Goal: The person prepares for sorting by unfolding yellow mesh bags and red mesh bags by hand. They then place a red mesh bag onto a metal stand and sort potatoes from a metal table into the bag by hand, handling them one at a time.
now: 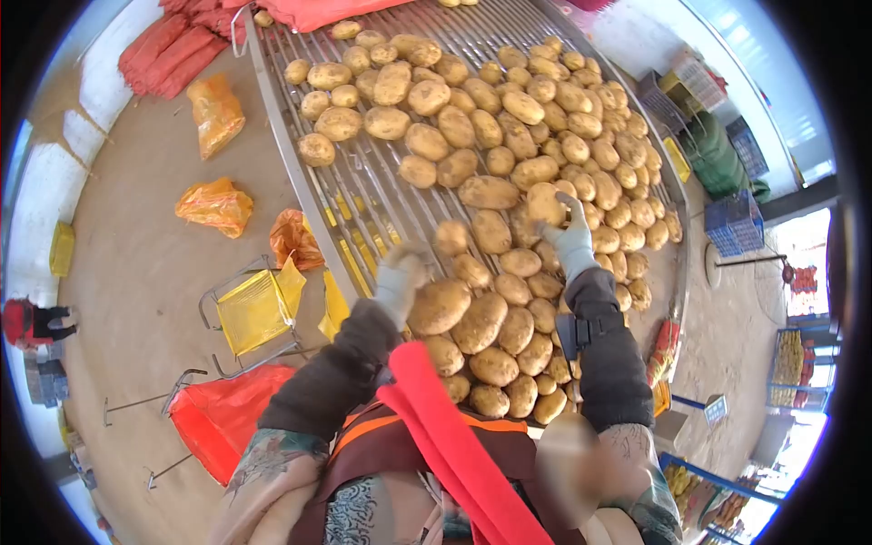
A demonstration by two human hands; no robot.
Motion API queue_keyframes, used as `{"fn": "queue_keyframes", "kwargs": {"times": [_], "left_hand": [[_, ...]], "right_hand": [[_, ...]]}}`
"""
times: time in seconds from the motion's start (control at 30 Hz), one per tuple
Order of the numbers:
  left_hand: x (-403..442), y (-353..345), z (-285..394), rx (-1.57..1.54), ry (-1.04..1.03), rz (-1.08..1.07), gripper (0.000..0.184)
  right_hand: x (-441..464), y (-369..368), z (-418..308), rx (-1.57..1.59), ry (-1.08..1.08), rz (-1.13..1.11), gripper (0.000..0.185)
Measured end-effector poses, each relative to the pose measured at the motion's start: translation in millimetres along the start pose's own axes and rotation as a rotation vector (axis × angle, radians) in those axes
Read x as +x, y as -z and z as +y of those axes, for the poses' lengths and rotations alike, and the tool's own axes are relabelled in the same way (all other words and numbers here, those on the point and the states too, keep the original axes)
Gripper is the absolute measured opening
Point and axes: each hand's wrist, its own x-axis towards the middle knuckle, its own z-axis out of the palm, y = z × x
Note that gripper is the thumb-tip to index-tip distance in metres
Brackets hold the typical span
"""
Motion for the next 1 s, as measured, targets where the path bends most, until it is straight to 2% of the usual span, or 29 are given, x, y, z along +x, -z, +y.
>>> {"fn": "queue_keyframes", "kwargs": {"times": [0.03, 0.1, 0.13, 0.17, 0.23, 0.27, 0.3, 0.37, 0.43, 0.5, 0.57, 0.67, 0.73, 0.77, 0.83, 0.87, 0.9, 0.93, 0.97, 1.0], "left_hand": [[-6, 8, 7, -0.117, 0.052, -0.035, 0.025], [-25, 1, 37, -0.148, 0.119, -0.062, 0.026], [-35, -3, 50, -0.177, 0.186, -0.065, 0.028], [-40, -6, 55, -0.175, 0.183, -0.062, 0.028], [-50, -5, 61, -0.491, 0.354, 0.016, 0.039], [-52, -1, 61, -0.578, 0.352, -0.091, 0.048], [-55, 2, 61, -0.578, 0.349, -0.084, 0.048], [-64, -12, 78, -0.599, 0.389, 0.043, 0.054], [-57, 18, 50, -0.650, 0.353, -0.027, 0.058], [-45, 41, 27, 0.420, -0.113, 0.023, 0.054], [-29, 48, 29, 0.391, -0.097, 0.002, 0.053], [-34, 34, 33, 0.309, -0.116, -0.036, 0.054], [-45, 0, 42, 0.209, -0.193, -0.056, 0.056], [-51, -15, 49, 0.162, -0.235, -0.058, 0.056], [-68, -20, 63, 0.083, -0.332, -0.029, 0.058], [-78, -10, 69, 0.099, -0.351, 0.017, 0.058], [-91, 0, 74, -0.160, -0.122, 0.030, 0.057], [-101, 8, 78, -0.428, 0.101, 0.030, 0.057], [-112, 29, 80, -0.482, 0.107, 0.112, 0.050], [-120, 48, 83, -0.624, 0.088, 0.127, 0.046]], "right_hand": [[-13, 7, 0, -0.005, -0.007, 0.018, 0.055], [-38, 9, -12, 1.027, -0.304, -0.162, 0.051], [-46, 1, -5, 1.289, -0.236, -0.290, 0.050], [-60, -5, -14, 1.291, -0.235, -0.294, 0.050], [-89, -20, -40, 1.530, -0.311, -0.342, 0.057], [-96, -27, -56, 1.612, -0.485, -0.275, 0.061], [-98, -32, -53, 1.613, -0.489, -0.281, 0.061], [-95, -45, -33, 1.590, -0.268, -0.495, 0.061], [-96, -53, -29, 1.571, -0.293, -0.488, 0.056], [-104, -54, -49, 1.461, -0.399, -0.403, 0.051], [-107, -54, -49, 1.475, -0.408, -0.465, 0.048], [-116, -55, -59, 1.449, -0.404, -0.432, 0.044], [-120, -58, -73, 1.350, -0.191, -0.372, 0.046], [-126, -57, -79, 1.350, -0.191, -0.391, 0.046], [-136, -63, -97, 0.658, 0.119, -0.431, 0.050], [-130, -69, -103, 0.364, 0.404, -0.454, 0.056], [-126, -71, -104, 0.103, 0.383, -0.527, 0.062], [-124, -78, -98, -0.182, 0.582, -0.488, 0.066], [-123, -87, -93, -0.470, 0.778, -0.423, 0.070], [-124, -94, -91, -0.465, 0.795, -0.435, 0.070]]}}
